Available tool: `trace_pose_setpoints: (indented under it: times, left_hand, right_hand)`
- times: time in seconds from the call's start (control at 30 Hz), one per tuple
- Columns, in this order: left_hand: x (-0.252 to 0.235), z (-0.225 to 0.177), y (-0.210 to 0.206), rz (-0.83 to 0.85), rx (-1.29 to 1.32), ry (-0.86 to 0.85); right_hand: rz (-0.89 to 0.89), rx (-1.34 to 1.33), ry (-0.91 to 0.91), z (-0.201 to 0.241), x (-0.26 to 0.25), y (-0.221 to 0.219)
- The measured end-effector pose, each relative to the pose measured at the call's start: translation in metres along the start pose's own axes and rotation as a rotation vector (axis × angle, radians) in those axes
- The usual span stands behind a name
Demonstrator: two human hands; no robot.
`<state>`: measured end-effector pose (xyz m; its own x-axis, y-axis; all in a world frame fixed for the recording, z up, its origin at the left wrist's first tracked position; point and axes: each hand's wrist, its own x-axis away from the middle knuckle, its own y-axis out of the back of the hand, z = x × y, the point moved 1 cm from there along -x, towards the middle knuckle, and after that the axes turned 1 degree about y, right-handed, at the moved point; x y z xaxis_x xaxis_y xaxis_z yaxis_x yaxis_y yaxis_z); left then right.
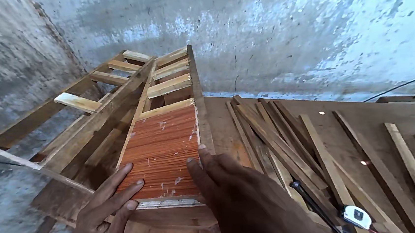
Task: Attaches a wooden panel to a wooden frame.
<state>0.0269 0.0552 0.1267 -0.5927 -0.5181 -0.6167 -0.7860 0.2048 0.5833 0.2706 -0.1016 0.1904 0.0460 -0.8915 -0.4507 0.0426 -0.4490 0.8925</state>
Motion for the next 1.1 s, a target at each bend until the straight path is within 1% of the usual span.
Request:
trace_pose_setpoints:
  times: [0.1,0.2,0.3,0.4,0.53,0.6,0.73,0.8,0.87,0.9,0.93,1.0,1.07,1.1]
  left_hand:
    - [0.001,-0.005,0.001,-0.008,-0.065,0.017]
    - [-0.006,-0.024,-0.004,0.009,-0.301,0.003]
    - [-0.022,-0.054,-0.029,0.05,-0.456,-0.053]
    - [-0.043,-0.077,-0.049,0.142,-0.447,-0.139]
    - [-0.061,-0.079,-0.049,0.28,-0.434,-0.205]
    - [-0.063,-0.074,-0.049,0.302,-0.433,-0.221]
    - [-0.061,-0.068,-0.053,0.306,-0.419,-0.186]
    - [-0.061,-0.07,-0.052,0.346,-0.417,-0.16]
    - [-0.065,-0.078,-0.048,0.445,-0.417,-0.109]
    - [-0.068,-0.082,-0.047,0.49,-0.419,-0.084]
    - [-0.071,-0.087,-0.046,0.528,-0.415,-0.056]
    - [-0.075,-0.092,-0.049,0.563,-0.412,-0.014]
    - [-0.08,-0.093,-0.052,0.57,-0.444,0.025]
    - [-0.081,-0.092,-0.054,0.555,-0.46,0.039]
  right_hand:
    - [0.043,0.053,0.049,-0.002,-0.005,0.005]
    - [0.078,0.052,0.079,-0.005,-0.005,0.009]
    - [0.15,0.019,0.022,-0.007,-0.005,0.012]
    - [0.112,-0.056,-0.048,-0.012,-0.004,0.011]
    - [-0.14,-0.405,-0.035,-0.041,0.004,-0.01]
    - [-0.199,-0.56,-0.04,-0.048,0.007,-0.022]
    - [-0.235,-0.749,-0.045,-0.059,0.012,-0.045]
    - [-0.381,-0.935,-0.044,-0.068,0.01,-0.065]
    - [-0.556,-1.033,-0.156,-0.079,0.004,-0.084]
    - [-0.587,-1.08,-0.234,-0.085,0.0,-0.095]
    - [-0.57,-1.146,-0.311,-0.089,-0.005,-0.105]
    - [-0.466,-1.35,-0.414,-0.086,-0.013,-0.123]
    - [-0.338,-1.563,-0.438,-0.069,-0.015,-0.13]
    - [-0.313,-1.636,-0.45,-0.061,-0.015,-0.131]
